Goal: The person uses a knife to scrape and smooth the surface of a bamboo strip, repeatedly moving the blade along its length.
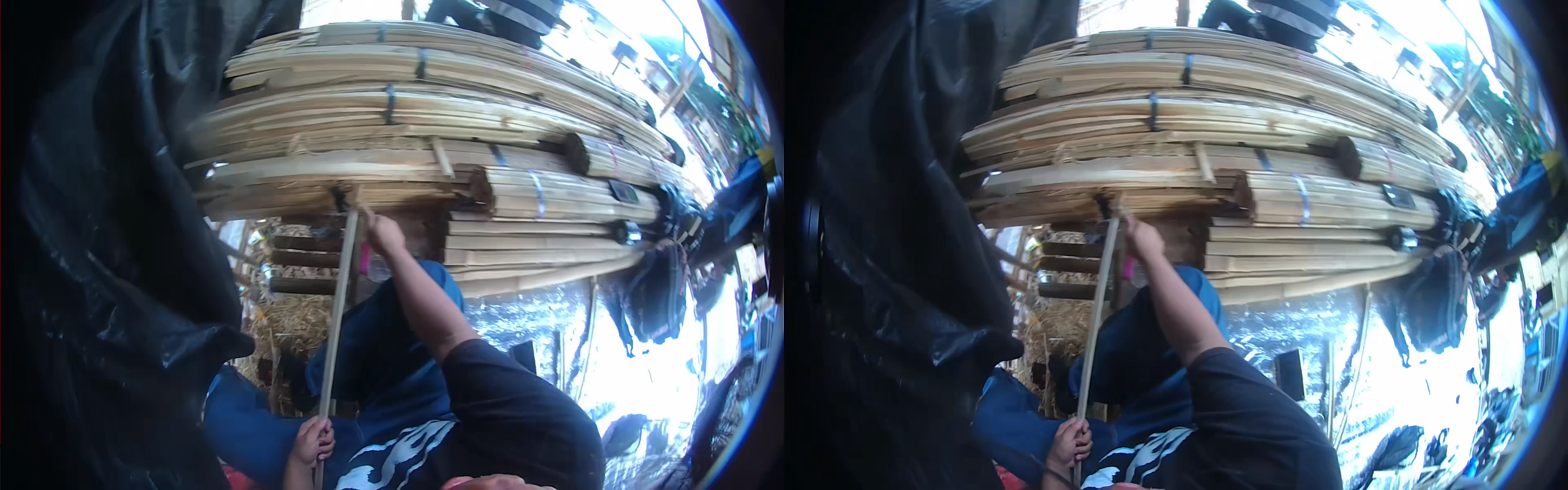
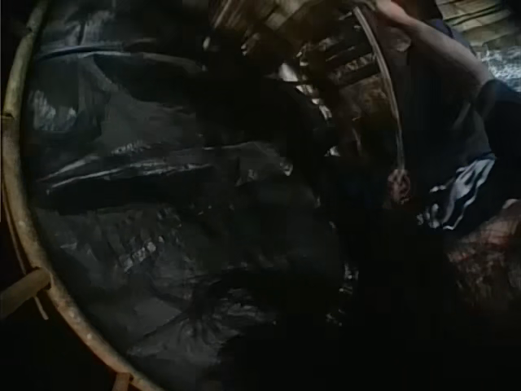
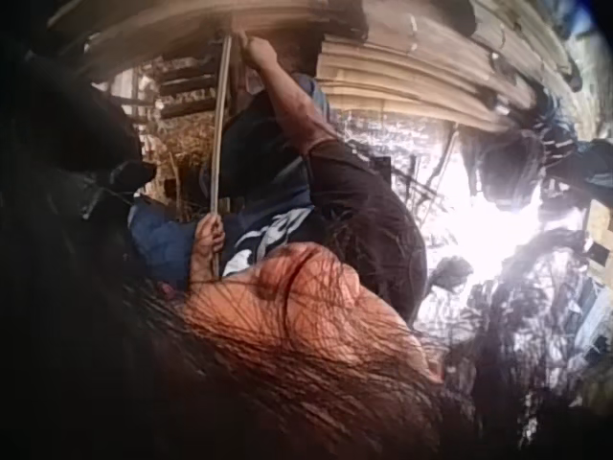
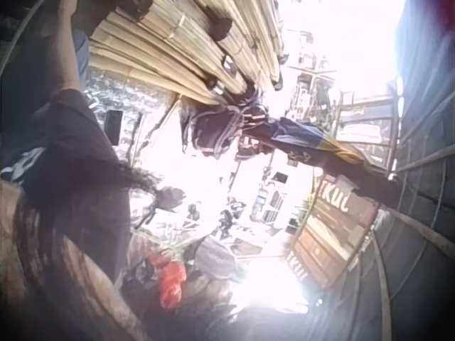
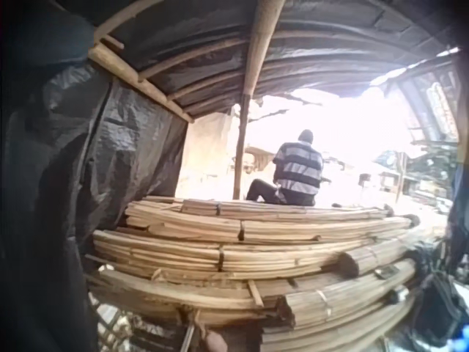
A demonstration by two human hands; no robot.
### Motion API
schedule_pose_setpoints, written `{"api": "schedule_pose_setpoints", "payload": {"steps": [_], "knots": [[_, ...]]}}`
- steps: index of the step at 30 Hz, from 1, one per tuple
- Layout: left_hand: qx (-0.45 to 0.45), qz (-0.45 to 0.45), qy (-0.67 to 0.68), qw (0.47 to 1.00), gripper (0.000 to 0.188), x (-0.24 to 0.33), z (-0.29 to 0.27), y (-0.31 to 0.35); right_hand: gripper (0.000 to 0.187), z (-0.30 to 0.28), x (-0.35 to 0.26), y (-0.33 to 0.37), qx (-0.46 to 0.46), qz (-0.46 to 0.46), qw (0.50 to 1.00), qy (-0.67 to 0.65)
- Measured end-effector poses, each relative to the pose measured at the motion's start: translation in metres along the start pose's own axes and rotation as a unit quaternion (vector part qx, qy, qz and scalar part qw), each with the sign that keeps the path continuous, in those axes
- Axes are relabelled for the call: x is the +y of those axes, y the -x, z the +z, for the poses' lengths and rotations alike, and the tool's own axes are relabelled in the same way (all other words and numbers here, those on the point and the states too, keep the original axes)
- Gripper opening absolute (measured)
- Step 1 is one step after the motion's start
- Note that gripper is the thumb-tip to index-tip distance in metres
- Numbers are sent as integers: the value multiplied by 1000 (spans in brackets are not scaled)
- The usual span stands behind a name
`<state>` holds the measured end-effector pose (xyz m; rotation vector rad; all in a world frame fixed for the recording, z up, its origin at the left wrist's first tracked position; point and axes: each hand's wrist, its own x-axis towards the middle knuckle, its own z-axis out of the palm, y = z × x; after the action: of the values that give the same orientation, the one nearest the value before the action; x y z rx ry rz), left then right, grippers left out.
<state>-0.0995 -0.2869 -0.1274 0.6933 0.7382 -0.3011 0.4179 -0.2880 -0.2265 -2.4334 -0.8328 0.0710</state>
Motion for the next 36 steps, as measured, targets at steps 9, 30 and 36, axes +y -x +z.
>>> {"api": "schedule_pose_setpoints", "payload": {"steps": [9,30,36], "knots": [[75,22,-86,993,19,-45,-87,-18,58,-12,-58,23,-45,134,977,-159],[47,11,-9,999,24,-11,-10,9,61,-24,-76,9,-71,65,995,-25],[11,-18,4,1000,24,-9,-6,3,67,-36,-50,-3,-38,72,997,8]]}}
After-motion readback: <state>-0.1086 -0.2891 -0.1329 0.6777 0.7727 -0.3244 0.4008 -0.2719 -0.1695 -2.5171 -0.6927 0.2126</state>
